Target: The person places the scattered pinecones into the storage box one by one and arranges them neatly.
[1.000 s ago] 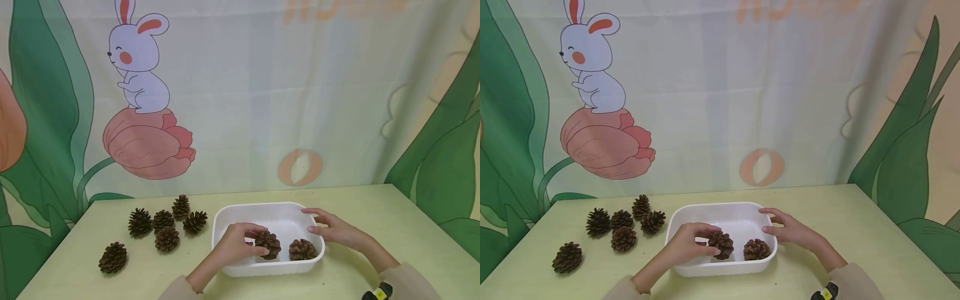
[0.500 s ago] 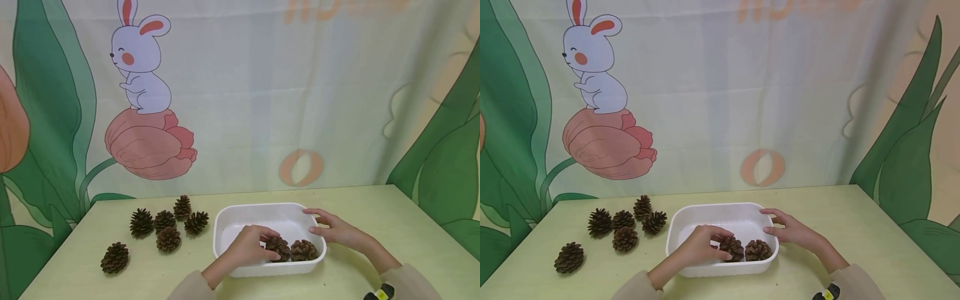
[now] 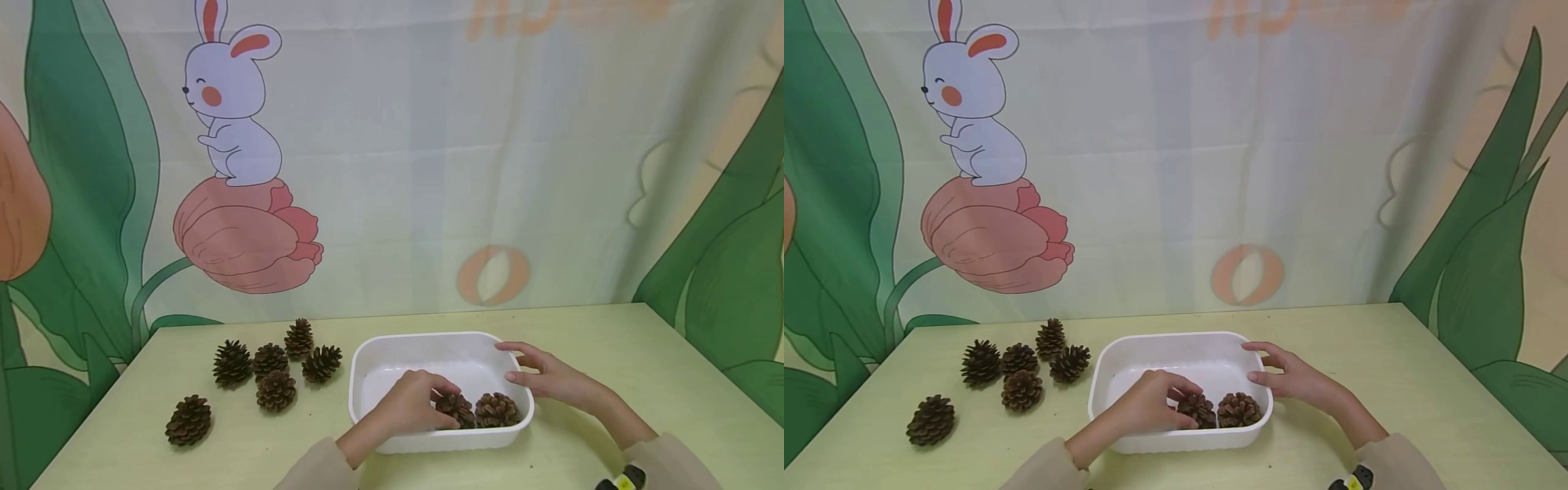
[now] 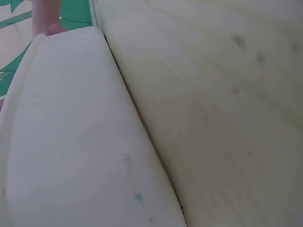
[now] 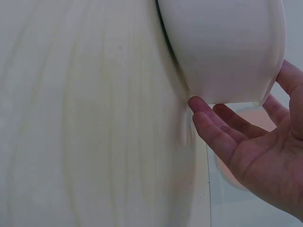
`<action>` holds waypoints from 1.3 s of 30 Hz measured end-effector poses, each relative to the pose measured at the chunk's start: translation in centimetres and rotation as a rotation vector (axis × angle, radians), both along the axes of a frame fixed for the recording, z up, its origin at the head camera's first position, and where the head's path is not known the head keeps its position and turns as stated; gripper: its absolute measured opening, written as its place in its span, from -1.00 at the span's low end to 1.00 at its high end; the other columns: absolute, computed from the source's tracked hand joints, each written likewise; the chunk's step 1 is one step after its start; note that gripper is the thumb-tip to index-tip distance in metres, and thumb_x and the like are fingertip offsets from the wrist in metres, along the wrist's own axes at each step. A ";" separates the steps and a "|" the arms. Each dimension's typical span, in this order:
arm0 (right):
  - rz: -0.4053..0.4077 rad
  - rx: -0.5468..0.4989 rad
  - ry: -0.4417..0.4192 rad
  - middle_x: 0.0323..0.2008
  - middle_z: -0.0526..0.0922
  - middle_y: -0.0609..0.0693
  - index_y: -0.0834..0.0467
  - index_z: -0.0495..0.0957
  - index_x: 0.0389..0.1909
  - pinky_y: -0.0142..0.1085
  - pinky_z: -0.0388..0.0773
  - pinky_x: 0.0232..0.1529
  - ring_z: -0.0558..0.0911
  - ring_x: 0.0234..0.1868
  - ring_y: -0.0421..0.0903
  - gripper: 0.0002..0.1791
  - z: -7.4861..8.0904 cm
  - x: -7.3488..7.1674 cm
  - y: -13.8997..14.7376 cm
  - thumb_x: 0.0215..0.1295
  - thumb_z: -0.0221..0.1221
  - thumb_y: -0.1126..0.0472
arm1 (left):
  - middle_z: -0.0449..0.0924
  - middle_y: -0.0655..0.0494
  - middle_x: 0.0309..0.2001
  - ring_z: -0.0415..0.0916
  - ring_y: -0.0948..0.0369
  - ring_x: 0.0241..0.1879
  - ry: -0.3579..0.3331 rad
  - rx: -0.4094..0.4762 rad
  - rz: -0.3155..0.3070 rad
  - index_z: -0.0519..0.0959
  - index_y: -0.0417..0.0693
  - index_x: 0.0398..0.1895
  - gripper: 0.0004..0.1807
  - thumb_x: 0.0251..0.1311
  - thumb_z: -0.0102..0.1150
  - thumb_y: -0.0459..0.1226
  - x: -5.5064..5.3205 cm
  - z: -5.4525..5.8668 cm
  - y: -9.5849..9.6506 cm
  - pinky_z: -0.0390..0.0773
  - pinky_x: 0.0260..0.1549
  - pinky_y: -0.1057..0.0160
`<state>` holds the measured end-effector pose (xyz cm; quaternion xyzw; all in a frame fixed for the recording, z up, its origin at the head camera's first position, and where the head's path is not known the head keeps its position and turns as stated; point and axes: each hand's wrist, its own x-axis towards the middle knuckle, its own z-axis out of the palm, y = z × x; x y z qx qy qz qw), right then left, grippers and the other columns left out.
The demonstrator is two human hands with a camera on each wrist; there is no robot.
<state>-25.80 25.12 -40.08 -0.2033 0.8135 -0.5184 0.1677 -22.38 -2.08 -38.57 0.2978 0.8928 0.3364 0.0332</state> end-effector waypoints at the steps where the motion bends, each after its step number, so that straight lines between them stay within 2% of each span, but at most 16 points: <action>1: -0.002 0.003 0.001 0.20 0.13 0.49 0.15 0.03 0.36 -0.09 0.55 -0.09 0.46 0.05 0.14 -0.36 0.0 0.0 0.0 0.33 0.03 0.12 | 0.65 0.19 -0.23 0.56 0.34 -0.32 0.001 -0.002 -0.005 0.65 -0.01 -0.18 -0.60 -0.21 0.45 -0.22 0.0 0.0 0.0 0.47 -0.30 0.50; 21: 0.008 -0.014 -0.003 0.20 0.12 0.49 0.14 0.03 0.36 -0.08 0.55 -0.10 0.46 0.05 0.14 -0.36 -0.2 -0.1 0.2 0.33 0.02 0.14 | 0.65 0.18 -0.24 0.57 0.35 -0.33 -0.039 -0.009 -0.033 0.65 -0.01 -0.18 -0.62 -0.19 0.44 -0.24 -0.1 -0.2 0.5 0.48 -0.28 0.52; 32: 0.001 -0.006 -0.001 0.21 0.12 0.49 0.15 0.03 0.36 -0.10 0.55 -0.09 0.45 0.06 0.16 -0.36 -0.2 -0.1 0.1 0.33 0.03 0.13 | 0.62 0.11 -0.17 0.59 0.25 -0.23 -0.120 0.025 -0.036 0.60 -0.10 -0.08 -0.54 -0.16 0.42 -0.26 0.2 0.2 0.2 0.51 -0.22 0.46; 39: -0.006 0.006 -0.005 0.21 0.12 0.47 0.14 0.04 0.36 -0.09 0.55 -0.09 0.44 0.07 0.15 -0.38 0.0 0.0 0.0 0.33 0.02 0.14 | 0.61 0.15 -0.16 0.59 0.23 -0.18 -0.158 0.038 -0.015 0.59 -0.06 -0.05 -0.51 -0.17 0.42 -0.23 0.2 0.2 -0.3 0.51 -0.18 0.42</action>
